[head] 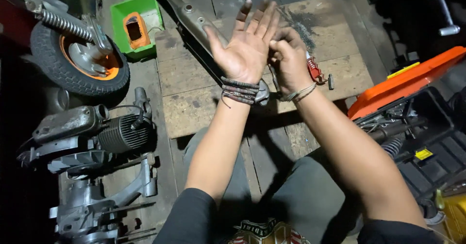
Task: Scraping and cleaning residue from a metal motorcycle engine component using a hand scraper and wire brush.
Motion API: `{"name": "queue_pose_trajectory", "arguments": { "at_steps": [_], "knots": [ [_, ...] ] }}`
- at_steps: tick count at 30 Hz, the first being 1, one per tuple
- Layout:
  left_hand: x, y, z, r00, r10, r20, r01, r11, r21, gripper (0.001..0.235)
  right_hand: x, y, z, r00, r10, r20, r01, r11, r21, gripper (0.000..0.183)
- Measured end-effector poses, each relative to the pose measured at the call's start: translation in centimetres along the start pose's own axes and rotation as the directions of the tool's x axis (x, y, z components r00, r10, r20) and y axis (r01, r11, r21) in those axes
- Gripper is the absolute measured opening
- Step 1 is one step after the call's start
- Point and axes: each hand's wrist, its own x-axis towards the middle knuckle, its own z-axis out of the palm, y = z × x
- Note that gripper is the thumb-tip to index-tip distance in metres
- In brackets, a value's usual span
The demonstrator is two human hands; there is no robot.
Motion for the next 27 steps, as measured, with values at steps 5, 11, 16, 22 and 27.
{"name": "queue_pose_trajectory", "arguments": {
  "at_steps": [5, 11, 16, 22, 27],
  "knots": [
    [0.2, 0.8, -0.4, 0.952, 0.210, -0.223, -0.170, 0.968, 0.184, 0.084, 0.5, 1.2, -0.5, 0.976, -0.178, 0.123, 0.215, 0.851, -0.478, 0.016],
    [-0.2, 0.6, -0.9, 0.974, 0.209, -0.083, -0.169, 0.925, 0.341, 0.078, 0.5, 1.9, -0.2, 0.999, 0.000, -0.036, -0.012, 0.936, -0.352, 0.031],
    [-0.1, 0.7, -2.1, 0.979, 0.196, -0.059, -0.168, 0.935, 0.312, 0.082, 1.3, 1.1, -0.8, 0.999, -0.022, -0.049, -0.003, 0.884, -0.467, 0.057],
    [-0.3, 3.8, -1.1, 0.977, 0.188, -0.105, -0.131, 0.907, 0.400, 0.079, 3.2, -0.4, -9.9, 0.970, 0.193, 0.150, -0.083, 0.838, -0.540, 0.032],
    [-0.7, 6.8, 0.3, 0.990, 0.118, -0.071, -0.068, 0.871, 0.486, 0.074, 3.4, 4.1, -18.9, 0.871, 0.490, -0.009, -0.118, 0.191, -0.975, 0.014]
  ]
}}
